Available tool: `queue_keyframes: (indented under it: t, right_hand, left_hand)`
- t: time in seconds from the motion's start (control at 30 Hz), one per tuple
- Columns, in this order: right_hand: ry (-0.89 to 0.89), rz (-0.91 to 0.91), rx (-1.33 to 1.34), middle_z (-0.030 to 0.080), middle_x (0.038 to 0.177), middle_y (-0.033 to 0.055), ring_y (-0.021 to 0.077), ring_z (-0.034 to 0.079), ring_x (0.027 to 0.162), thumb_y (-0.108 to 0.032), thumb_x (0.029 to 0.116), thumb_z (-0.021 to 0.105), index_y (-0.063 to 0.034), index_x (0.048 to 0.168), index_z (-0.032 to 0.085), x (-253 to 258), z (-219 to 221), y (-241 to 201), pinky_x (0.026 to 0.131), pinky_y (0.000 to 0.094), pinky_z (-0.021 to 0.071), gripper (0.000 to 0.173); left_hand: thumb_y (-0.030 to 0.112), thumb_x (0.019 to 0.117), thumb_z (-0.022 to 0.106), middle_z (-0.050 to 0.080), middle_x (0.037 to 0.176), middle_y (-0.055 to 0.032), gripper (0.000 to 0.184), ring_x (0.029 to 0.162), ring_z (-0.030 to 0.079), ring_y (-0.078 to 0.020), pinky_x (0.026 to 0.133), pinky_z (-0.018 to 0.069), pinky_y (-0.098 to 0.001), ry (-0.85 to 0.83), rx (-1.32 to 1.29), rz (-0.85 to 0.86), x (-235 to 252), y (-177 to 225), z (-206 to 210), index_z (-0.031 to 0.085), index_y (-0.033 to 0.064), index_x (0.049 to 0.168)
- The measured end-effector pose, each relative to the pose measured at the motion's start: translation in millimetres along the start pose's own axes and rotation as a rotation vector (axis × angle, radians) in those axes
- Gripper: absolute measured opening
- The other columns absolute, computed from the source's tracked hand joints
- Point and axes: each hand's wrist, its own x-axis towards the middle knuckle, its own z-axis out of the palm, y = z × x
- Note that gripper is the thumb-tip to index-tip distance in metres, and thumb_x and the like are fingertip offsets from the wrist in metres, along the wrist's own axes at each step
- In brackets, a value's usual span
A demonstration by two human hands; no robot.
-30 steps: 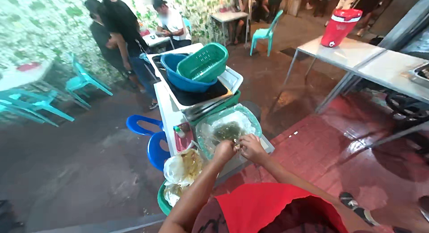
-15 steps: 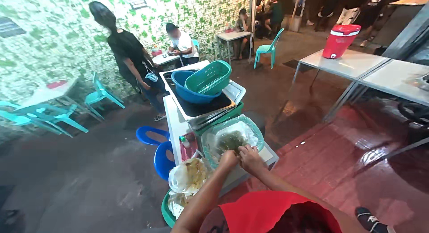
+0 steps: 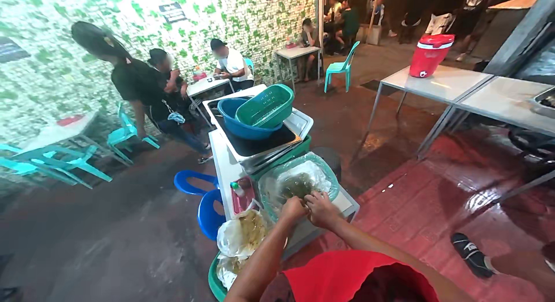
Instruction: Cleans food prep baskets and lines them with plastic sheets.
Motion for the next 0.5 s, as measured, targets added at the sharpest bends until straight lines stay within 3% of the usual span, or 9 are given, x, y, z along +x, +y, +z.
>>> queue_keyframes:
  t: [0.13,0.23,0.3,0.33,0.37,0.43,0.5]
  right_hand:
    - [0.117,-0.095,0.004,0.062,0.143,0.0079,0.034,0.049,0.138,-0.018,0.0939,0.061,-0.0051,0.123,0.072,-7.4,12.7,9.4,0.11,0.0637,0.0355,0.034]
    - [0.272,-0.226,0.021,0.067,0.136,0.0069,0.0339,0.057,0.131,-0.014,0.092,0.064,-0.0046,0.115,0.075,-10.4,15.2,12.4,0.105,0.0608,0.0427,0.027]
    - [0.317,-0.268,0.025,0.067,0.137,0.0087,0.0348,0.058,0.131,-0.012,0.0919,0.067,-0.0031,0.116,0.075,-16.6,11.9,10.3,0.106,0.0596,0.0437,0.027]
    - [0.351,-0.275,0.017,0.068,0.136,0.0095,0.0348,0.059,0.129,-0.012,0.09,0.07,-0.0037,0.116,0.075,-19.0,11.6,10.6,0.105,0.0593,0.0451,0.028]
    - [0.324,-0.25,0.036,0.065,0.139,0.0113,0.0357,0.057,0.132,-0.013,0.0912,0.07,-0.0043,0.123,0.073,-19.6,10.7,11.3,0.109,0.0598,0.0417,0.033]
    - [0.279,-0.176,0.077,0.062,0.142,0.0124,0.0366,0.052,0.136,-0.014,0.0924,0.069,-0.0043,0.122,0.073,-15.5,9.5,14.9,0.113,0.0613,0.0366,0.032]
    - [0.282,-0.069,0.203,0.062,0.142,0.0126,0.037,0.049,0.139,-0.017,0.0951,0.067,-0.0015,0.113,0.075,-13.0,8.8,17.7,0.113,0.062,0.0357,0.025]
  left_hand:
    - [0.031,0.0944,0.069,0.057,0.14,-0.0161,0.034,0.133,0.052,-0.0348,0.108,0.0438,-0.0588,-0.011,0.038,0.155,2.9,-3.8,-2.0,0.074,0.0076,0.119]
    - [0.022,0.0912,0.074,0.058,0.138,-0.0207,0.032,0.133,0.05,-0.0384,0.114,0.0379,-0.0546,0.005,-0.006,0.347,5.7,-17.0,-7.1,0.074,0.0038,0.118]
    - [0.022,0.0904,0.076,0.058,0.139,-0.0232,0.037,0.133,0.05,-0.0405,0.116,0.036,-0.055,-0.023,0.035,0.424,10.2,-20.2,-10.3,0.073,0.0022,0.121]
    - [0.023,0.0898,0.077,0.058,0.14,-0.0236,0.039,0.134,0.05,-0.0416,0.115,0.036,-0.0561,-0.031,0.054,0.438,12.3,-18.6,-11.3,0.072,0.0028,0.123]
    - [0.024,0.0886,0.078,0.057,0.141,-0.024,0.041,0.134,0.049,-0.0429,0.115,0.0368,-0.0578,-0.022,0.059,0.438,13.8,-16.4,-11.8,0.072,0.0042,0.124]
    - [0.022,0.0873,0.078,0.056,0.142,-0.0219,0.039,0.134,0.048,-0.0435,0.112,0.0382,-0.0602,0.039,0.07,0.385,15.7,-11.7,-10.9,0.074,0.0068,0.123]
    - [0.022,0.0885,0.075,0.056,0.142,-0.02,0.027,0.135,0.047,-0.0437,0.11,0.0389,-0.0636,0.146,0.073,0.319,13.1,-11.2,-6.0,0.077,0.0042,0.108]
